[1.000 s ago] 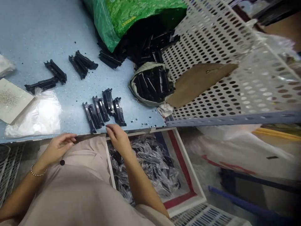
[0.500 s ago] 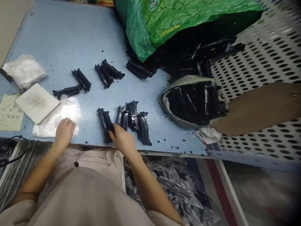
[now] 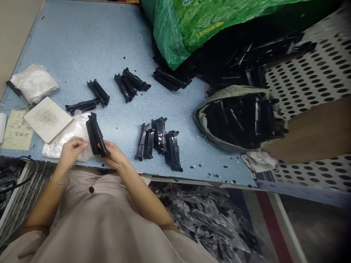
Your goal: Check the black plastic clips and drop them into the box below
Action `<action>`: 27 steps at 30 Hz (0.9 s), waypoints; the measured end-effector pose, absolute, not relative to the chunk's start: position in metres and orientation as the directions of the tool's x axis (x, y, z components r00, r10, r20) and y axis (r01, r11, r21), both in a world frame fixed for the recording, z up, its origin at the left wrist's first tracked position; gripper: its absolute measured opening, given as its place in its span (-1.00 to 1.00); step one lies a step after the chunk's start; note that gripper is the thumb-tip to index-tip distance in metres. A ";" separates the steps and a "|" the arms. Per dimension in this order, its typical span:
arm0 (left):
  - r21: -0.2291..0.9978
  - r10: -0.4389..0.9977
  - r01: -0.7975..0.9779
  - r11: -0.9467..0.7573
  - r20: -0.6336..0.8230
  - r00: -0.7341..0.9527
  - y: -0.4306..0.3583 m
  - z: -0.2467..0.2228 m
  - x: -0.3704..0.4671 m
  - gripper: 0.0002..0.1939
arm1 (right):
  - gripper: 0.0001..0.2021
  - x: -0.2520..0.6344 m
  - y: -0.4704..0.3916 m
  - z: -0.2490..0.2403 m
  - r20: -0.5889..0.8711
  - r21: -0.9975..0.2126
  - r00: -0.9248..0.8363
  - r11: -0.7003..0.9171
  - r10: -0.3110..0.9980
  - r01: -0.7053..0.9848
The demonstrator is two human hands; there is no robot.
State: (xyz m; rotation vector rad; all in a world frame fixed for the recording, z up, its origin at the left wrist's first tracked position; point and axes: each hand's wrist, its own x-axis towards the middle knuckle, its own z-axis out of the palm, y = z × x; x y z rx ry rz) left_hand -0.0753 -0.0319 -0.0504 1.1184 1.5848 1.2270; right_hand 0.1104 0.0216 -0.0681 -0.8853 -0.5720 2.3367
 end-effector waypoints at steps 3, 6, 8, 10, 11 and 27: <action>0.930 0.947 0.367 0.017 0.103 -0.304 -0.040 -0.043 -0.082 -0.96 | -0.66 0.121 0.028 -0.074 -0.480 -0.635 -0.514 -0.686 0.711 -0.355; 0.715 0.981 0.694 -0.088 0.183 -0.065 -0.046 -0.043 -0.085 -0.75 | -0.70 0.142 0.025 -0.070 -0.466 -0.727 -0.409 -0.603 0.785 -0.329; 0.607 0.988 0.786 -0.121 0.154 0.033 -0.045 -0.045 -0.084 -0.62 | -0.71 0.153 0.015 -0.064 -0.464 -0.743 -0.373 -0.582 0.804 -0.330; 0.603 0.990 0.789 -0.120 0.135 0.047 -0.041 -0.047 -0.080 -0.59 | -0.70 0.162 0.002 -0.059 -0.493 -0.700 -0.433 -0.640 0.754 -0.318; 0.623 0.990 0.774 -0.115 0.140 0.035 -0.039 -0.046 -0.078 -0.61 | -0.69 0.164 -0.004 -0.058 -0.513 -0.662 -0.499 -0.692 0.698 -0.287; 0.367 0.947 0.893 -0.262 0.275 0.165 -0.055 -0.050 -0.054 -0.33 | -0.57 0.162 -0.029 -0.069 -0.527 -0.368 -0.723 -0.887 0.446 -0.280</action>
